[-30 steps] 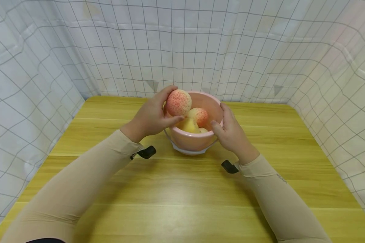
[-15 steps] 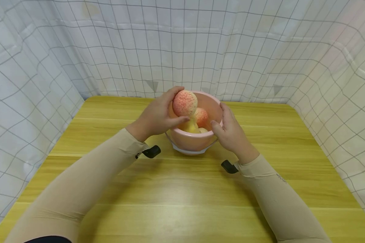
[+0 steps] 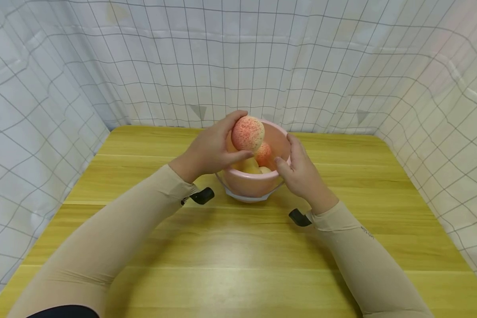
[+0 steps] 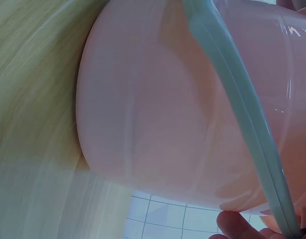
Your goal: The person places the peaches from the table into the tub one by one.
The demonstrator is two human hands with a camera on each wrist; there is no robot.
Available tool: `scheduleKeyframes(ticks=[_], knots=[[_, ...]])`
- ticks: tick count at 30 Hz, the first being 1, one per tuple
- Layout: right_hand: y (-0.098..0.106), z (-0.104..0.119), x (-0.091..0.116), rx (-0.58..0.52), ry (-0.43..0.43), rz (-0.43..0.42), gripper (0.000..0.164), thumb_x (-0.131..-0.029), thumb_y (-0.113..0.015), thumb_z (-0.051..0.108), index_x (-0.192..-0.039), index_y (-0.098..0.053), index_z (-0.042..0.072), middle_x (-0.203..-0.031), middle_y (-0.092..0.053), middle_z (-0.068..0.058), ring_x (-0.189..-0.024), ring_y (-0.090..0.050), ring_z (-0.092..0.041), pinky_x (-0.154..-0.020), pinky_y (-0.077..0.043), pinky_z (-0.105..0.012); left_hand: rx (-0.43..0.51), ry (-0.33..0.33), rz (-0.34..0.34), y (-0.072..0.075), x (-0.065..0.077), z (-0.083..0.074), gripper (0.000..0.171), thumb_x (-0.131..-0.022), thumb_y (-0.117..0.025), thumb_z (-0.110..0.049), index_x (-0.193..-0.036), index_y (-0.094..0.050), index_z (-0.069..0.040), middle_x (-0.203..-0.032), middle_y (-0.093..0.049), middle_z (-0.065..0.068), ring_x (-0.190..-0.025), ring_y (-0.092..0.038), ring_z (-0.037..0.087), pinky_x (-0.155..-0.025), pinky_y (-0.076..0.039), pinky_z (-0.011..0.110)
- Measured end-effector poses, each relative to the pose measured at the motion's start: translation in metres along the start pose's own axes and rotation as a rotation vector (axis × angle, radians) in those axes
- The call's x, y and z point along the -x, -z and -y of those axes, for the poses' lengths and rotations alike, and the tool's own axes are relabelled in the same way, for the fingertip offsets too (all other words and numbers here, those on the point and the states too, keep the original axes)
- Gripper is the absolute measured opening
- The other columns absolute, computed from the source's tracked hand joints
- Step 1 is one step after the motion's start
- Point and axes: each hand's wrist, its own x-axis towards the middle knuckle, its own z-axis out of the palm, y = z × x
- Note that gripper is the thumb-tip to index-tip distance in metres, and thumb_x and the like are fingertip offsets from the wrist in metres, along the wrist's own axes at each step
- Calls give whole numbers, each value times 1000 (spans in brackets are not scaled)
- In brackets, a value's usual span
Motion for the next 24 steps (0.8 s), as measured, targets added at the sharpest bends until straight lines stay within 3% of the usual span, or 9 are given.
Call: scheduleKeyframes(ticks=[11,18,24], knots=[[0,0,0,-7,-9,8,83,-105,-47,38,-167,-8,-1,-173,-17,-21,-160,-23,-37,-128,-24,-60,9,-17,15,-2,-4,-3,89,-89,-83,-44,-159,-38,-11,-149,-57,8,-124,-65,21,-103,-56,42],[0,0,0,-14,6,2,84,-104,-48,38,-167,-10,-1,-173,-18,-22,-160,-22,-35,-128,-24,-57,10,-15,7,-1,-1,-4,80,-97,-74,-43,-160,-39,-7,-158,-53,13,-147,-51,27,-120,-43,48],[1,-1,0,-21,16,2,85,-104,-46,41,-167,-9,-2,-173,-17,-23,-161,-20,-36,-128,-24,-59,15,23,-22,5,4,-1,74,-100,-71,-41,-160,-41,-10,-158,-53,10,-148,-49,26,-121,-41,48]])
